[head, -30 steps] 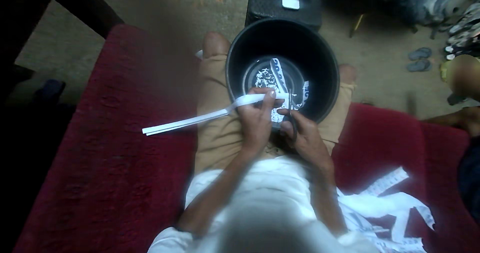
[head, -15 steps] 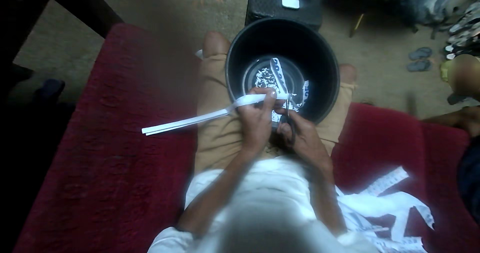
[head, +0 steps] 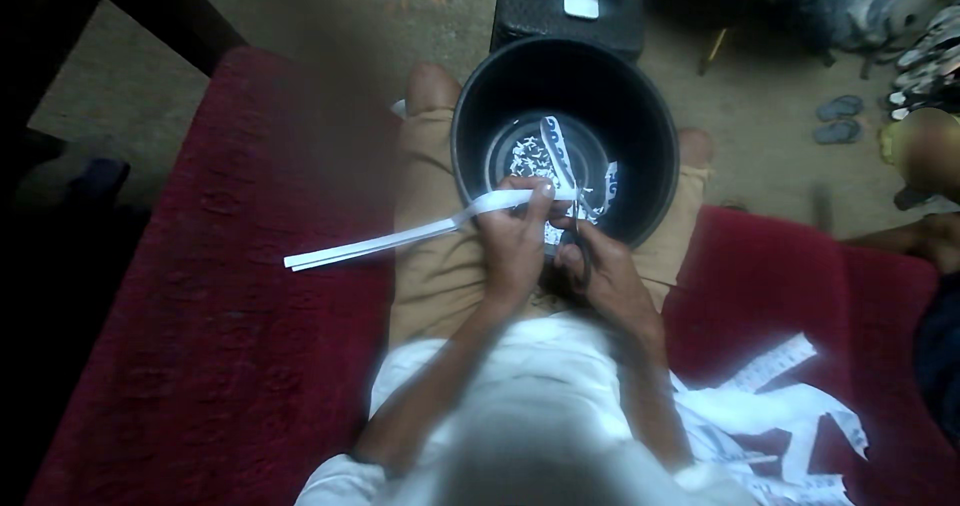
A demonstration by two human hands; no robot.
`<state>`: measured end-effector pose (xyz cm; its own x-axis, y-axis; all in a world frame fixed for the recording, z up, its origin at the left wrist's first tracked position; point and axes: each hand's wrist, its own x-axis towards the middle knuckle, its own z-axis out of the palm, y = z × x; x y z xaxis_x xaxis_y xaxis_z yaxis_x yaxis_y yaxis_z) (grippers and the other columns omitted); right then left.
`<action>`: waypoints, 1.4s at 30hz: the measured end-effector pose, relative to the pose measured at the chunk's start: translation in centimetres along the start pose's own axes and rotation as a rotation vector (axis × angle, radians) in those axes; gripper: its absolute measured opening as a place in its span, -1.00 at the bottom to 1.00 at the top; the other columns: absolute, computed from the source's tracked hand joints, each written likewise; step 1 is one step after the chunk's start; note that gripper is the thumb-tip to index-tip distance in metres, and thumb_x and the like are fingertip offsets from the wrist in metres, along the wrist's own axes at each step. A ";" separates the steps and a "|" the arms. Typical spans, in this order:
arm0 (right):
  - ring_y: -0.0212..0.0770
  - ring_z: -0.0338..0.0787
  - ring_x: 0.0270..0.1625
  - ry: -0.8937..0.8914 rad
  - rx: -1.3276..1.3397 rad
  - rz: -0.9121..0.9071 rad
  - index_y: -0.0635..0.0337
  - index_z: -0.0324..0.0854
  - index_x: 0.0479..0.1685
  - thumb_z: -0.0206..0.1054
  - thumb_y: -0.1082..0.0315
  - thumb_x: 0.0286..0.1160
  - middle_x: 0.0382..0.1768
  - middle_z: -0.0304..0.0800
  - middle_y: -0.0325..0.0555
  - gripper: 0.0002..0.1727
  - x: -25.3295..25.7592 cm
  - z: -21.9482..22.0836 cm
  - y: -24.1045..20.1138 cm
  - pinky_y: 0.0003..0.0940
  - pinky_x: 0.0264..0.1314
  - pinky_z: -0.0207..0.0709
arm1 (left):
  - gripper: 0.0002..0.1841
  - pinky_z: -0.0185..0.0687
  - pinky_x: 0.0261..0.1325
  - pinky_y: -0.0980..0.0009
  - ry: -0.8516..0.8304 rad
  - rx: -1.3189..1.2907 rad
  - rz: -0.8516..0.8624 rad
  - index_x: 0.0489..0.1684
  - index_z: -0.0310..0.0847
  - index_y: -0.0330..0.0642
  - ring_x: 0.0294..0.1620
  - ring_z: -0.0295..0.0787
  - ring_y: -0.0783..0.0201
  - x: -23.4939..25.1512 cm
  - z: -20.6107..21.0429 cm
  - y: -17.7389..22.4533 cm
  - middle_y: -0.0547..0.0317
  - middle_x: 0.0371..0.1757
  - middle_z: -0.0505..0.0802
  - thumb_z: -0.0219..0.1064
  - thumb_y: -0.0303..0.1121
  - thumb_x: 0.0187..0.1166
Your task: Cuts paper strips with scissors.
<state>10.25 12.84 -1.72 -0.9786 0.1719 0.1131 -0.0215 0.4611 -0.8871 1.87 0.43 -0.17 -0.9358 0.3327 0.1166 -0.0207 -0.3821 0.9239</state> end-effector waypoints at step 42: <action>-0.41 0.54 -0.62 0.008 -0.049 -0.047 0.08 0.58 0.38 0.11 -0.07 0.78 -0.52 0.61 -0.28 -0.51 0.3 0.1 -0.3 -0.46 -0.61 0.50 | -0.84 0.88 -0.19 0.38 0.007 0.016 -0.007 0.12 0.58 -0.14 -0.31 0.88 0.28 0.0 0.1 0.1 0.11 -0.17 0.86 0.30 -0.31 0.75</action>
<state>9.97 12.61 -1.47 -0.9751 0.1563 0.1576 -0.0567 0.5109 -0.8577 1.90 0.46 -0.02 -0.9379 0.3295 0.1082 -0.0212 -0.3658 0.9305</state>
